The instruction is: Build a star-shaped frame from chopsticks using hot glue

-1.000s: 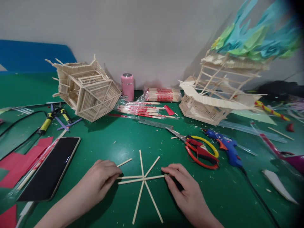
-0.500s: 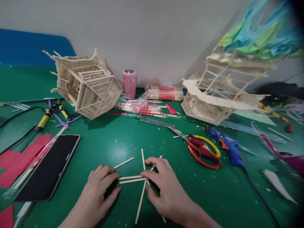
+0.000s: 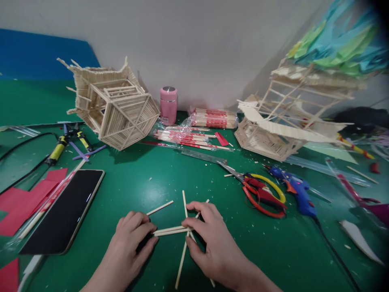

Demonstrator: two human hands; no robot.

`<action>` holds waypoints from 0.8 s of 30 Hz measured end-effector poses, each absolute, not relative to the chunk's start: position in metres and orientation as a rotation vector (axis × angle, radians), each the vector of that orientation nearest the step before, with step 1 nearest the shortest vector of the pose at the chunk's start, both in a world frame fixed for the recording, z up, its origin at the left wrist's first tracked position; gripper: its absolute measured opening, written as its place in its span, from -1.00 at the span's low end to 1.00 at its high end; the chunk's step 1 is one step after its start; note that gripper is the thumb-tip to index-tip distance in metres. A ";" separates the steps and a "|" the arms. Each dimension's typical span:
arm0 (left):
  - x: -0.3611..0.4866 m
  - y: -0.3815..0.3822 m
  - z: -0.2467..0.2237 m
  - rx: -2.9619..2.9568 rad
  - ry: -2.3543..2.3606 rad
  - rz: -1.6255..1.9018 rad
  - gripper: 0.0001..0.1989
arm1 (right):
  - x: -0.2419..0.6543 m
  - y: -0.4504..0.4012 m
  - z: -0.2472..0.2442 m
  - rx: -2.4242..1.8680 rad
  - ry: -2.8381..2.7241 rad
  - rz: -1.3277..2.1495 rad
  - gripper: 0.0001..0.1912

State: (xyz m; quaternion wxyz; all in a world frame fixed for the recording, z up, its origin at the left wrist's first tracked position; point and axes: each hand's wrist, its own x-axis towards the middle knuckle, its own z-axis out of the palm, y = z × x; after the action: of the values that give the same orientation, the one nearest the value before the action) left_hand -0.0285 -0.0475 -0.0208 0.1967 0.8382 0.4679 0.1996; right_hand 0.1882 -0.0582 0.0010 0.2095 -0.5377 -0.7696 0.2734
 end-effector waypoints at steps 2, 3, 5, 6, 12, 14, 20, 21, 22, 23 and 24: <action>-0.029 -0.048 -0.020 2.345 1.315 0.562 -0.89 | 0.188 -0.059 0.001 -1.497 -2.141 0.749 -0.77; -0.029 -0.048 -0.019 2.343 1.315 0.556 -0.89 | 0.188 -0.059 0.001 -1.497 -2.142 0.745 -0.77; -0.030 -0.048 -0.018 2.337 1.312 0.543 -0.90 | 0.189 -0.060 0.001 -1.497 -2.142 0.742 -0.77; -0.030 -0.048 -0.018 2.335 1.309 0.540 -0.90 | 0.189 -0.060 0.001 -1.497 -2.143 0.743 -0.77; -0.030 -0.048 -0.020 2.341 1.294 0.554 -0.90 | 0.189 -0.061 0.001 -1.492 -2.138 0.749 -0.78; -0.030 -0.048 -0.020 2.343 1.293 0.541 -0.91 | 0.190 -0.061 0.001 -1.495 -2.141 0.750 -0.77; -0.033 -0.048 -0.022 2.352 1.293 0.576 -0.91 | 0.199 -0.064 0.002 -1.530 -2.121 0.693 -0.71; -0.033 -0.048 -0.022 2.356 1.299 0.584 -0.91 | 0.202 -0.064 0.002 -1.535 -2.114 0.676 -0.70; -0.033 -0.048 -0.022 2.360 1.301 0.587 -0.91 | 0.204 -0.065 0.002 -1.537 -2.106 0.655 -0.71; -0.033 -0.048 -0.023 2.364 1.303 0.587 -0.91 | 0.207 -0.066 0.002 -1.541 -2.097 0.638 -0.71; -0.033 -0.048 -0.023 2.368 1.303 0.590 -0.90 | 0.210 -0.067 0.002 -1.545 -2.090 0.623 -0.72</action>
State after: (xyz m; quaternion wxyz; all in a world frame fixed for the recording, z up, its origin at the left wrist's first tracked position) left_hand -0.0329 -0.0480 -0.0229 0.1867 0.8410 0.4626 0.2095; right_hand 0.2101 -0.0665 0.0019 0.2322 -0.5623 -0.7606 0.2267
